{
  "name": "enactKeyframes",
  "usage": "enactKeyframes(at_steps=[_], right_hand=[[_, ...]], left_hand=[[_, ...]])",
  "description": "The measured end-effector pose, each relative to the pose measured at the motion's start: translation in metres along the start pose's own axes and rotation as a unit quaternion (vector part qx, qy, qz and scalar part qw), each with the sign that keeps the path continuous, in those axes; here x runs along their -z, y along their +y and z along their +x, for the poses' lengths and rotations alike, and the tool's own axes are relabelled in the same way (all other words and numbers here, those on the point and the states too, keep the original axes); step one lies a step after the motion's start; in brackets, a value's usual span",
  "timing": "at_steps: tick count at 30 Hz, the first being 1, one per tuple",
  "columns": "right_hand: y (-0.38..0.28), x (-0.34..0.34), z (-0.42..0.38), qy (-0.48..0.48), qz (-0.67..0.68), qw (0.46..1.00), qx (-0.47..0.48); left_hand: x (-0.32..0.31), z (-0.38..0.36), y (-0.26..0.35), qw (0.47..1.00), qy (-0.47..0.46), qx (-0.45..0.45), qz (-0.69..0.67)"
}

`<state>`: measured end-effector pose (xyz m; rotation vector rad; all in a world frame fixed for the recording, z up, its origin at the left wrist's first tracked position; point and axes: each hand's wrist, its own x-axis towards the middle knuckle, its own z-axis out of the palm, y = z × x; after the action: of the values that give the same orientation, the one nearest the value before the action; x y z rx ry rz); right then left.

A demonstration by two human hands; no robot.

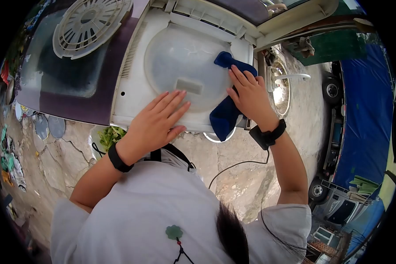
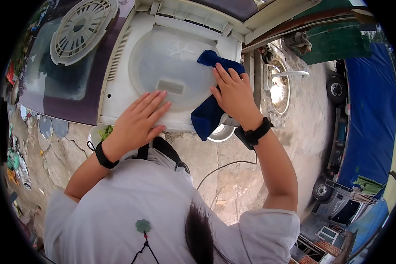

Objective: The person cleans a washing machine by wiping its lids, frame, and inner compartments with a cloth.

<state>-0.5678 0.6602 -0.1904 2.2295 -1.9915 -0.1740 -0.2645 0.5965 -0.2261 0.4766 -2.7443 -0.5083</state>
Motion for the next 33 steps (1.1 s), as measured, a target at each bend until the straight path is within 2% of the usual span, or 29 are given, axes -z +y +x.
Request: enactKeyframes(at_steps=[3,6,9,11,14,16,19,22,26,29,30,33], right_hand=[[0.031,-0.022,0.039,0.114,-0.108,0.987,0.026],[0.061,-0.049,0.080,0.113,0.035,0.993,-0.031],[0.048,-0.037,0.055,0.108,0.120,0.985,-0.065],[0.022,-0.021,0.028,0.049,0.110,0.988,-0.099],[0.019,-0.040,0.018,0.092,0.069,0.988,-0.102],[0.037,-0.059,0.042,0.126,0.053,0.983,-0.119],[0.070,-0.061,0.083,0.061,0.116,0.980,-0.151],[0.070,-0.061,0.074,0.101,0.169,0.970,-0.144],[0.043,-0.054,0.036,0.097,0.178,0.958,-0.201],[0.053,-0.027,0.056,-0.047,0.271,0.904,-0.326],[0.065,-0.026,0.066,-0.075,0.247,0.913,-0.316],[0.092,-0.051,0.074,-0.005,0.272,0.931,-0.243]], left_hand=[[0.003,0.002,0.001,1.000,-0.008,0.002,-0.003],[0.004,0.001,0.002,1.000,-0.003,0.006,0.005],[0.003,0.001,0.003,1.000,-0.004,0.008,0.005],[0.004,0.002,0.003,1.000,-0.001,0.012,0.000],[0.003,0.002,0.004,1.000,0.001,0.017,-0.004],[0.002,0.003,0.002,1.000,0.000,0.013,0.001],[0.002,0.000,0.003,1.000,0.000,0.010,0.010],[0.001,0.000,0.005,1.000,0.003,0.006,0.014],[0.000,0.000,0.002,1.000,0.016,0.014,0.001],[0.000,-0.001,0.003,1.000,0.015,0.016,-0.003],[0.001,-0.001,0.003,1.000,0.013,0.014,0.000],[0.001,0.000,0.002,1.000,0.021,0.004,0.015]])
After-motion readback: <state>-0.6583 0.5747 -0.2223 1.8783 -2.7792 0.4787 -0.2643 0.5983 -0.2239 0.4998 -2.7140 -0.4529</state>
